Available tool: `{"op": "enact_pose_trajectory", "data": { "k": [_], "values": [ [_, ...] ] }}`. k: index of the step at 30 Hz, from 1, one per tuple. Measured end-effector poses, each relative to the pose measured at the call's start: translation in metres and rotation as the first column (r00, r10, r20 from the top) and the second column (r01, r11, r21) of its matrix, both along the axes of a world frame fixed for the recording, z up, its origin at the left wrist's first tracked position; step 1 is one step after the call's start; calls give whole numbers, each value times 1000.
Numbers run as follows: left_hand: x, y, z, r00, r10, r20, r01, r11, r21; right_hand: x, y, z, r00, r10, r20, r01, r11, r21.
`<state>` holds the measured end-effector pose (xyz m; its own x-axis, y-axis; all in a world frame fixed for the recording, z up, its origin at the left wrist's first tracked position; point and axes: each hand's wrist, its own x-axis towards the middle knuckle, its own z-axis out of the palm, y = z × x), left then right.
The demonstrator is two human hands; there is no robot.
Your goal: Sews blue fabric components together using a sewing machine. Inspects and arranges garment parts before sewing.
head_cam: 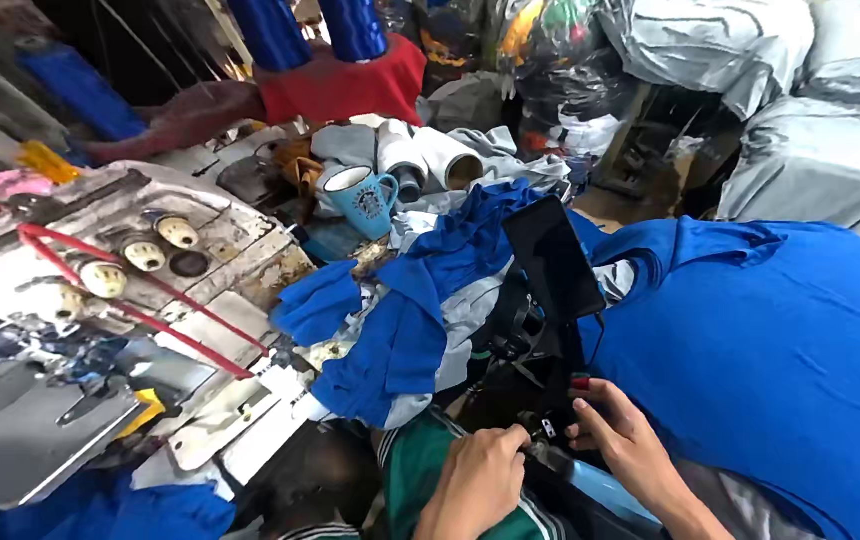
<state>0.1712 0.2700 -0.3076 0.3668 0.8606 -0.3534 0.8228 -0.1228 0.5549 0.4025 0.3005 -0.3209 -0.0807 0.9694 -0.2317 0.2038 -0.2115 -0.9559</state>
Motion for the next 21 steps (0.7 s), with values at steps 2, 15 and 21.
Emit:
{"op": "enact_pose_trajectory", "data": {
  "k": [2, 15, 21],
  "values": [
    [-4, -2, -4, 996, 45, 77, -49, 997, 53, 7, -7, -14, 990, 99, 97, -93, 993, -71],
    [-81, -80, 2, 501, 589, 634, -655, 737, -166, -24, 38, -28, 549, 766, 336, -667, 643, -377],
    [-70, -92, -20, 449, 639, 625, -653, 712, -258, -53, 81, -47, 785, 414, 462, -348, 910, -224]
  ]
}}
